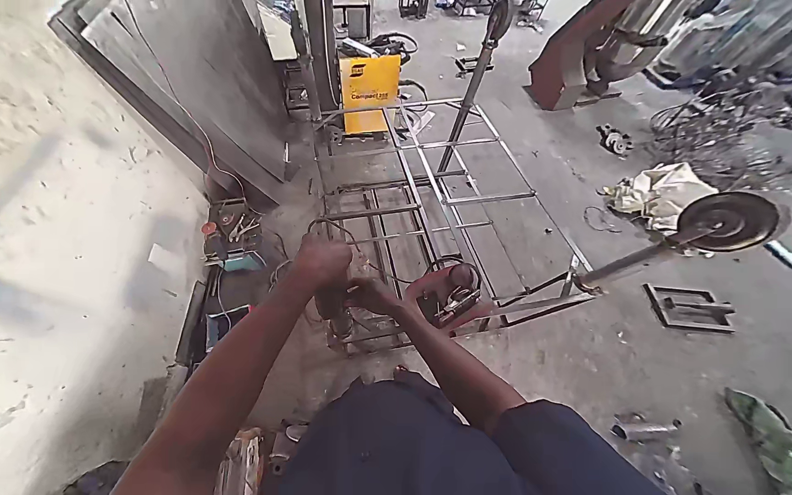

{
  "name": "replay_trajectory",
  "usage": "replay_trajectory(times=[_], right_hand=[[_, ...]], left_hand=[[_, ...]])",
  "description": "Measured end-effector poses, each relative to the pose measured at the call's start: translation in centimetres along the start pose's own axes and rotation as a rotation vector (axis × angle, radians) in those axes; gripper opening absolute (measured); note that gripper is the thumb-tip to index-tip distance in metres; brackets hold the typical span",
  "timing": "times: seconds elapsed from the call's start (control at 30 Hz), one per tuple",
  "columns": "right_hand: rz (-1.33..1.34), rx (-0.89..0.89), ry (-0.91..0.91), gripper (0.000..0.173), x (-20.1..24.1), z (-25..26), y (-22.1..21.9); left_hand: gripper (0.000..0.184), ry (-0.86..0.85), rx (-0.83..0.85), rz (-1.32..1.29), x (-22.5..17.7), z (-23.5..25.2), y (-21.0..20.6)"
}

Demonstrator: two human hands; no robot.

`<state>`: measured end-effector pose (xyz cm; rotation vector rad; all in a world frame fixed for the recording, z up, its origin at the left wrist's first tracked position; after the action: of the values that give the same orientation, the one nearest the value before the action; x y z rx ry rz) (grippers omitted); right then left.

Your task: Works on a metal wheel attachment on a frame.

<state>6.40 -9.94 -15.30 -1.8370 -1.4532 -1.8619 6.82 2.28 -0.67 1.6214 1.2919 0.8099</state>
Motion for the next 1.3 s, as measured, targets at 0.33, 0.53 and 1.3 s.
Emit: replay_trajectory(times=[0.33, 0.53, 1.3], right_hand=[[0.105, -0.016, 0.012, 0.047, -0.5, -0.2, -0.3], [0.064, -0.027, 0.037, 0.042, -1.4, -0.1, -0.5], [0.280, -0.018, 0.007, 0.063, -3.0, -0.9, -0.7]], left_hand=[[0.035, 0.009, 0.095, 0.033, 0.5, 0.7, 0.2], [0.037, -0.007, 0.125, 0.109, -0.5, 1.0, 0.1], [0.026, -0.004, 0.037, 0.128, 0.3, 1.2, -0.7]])
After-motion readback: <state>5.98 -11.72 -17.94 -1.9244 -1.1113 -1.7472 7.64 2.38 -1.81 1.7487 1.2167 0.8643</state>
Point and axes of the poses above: each hand's wrist, its own z-axis towards the middle knuckle, its own y-axis out of the back of the hand, x = y × z, the point moved 4 cm from there along z, towards the middle knuckle, and after that the axes turned 7 degrees about -z, right-handed, at the moved point
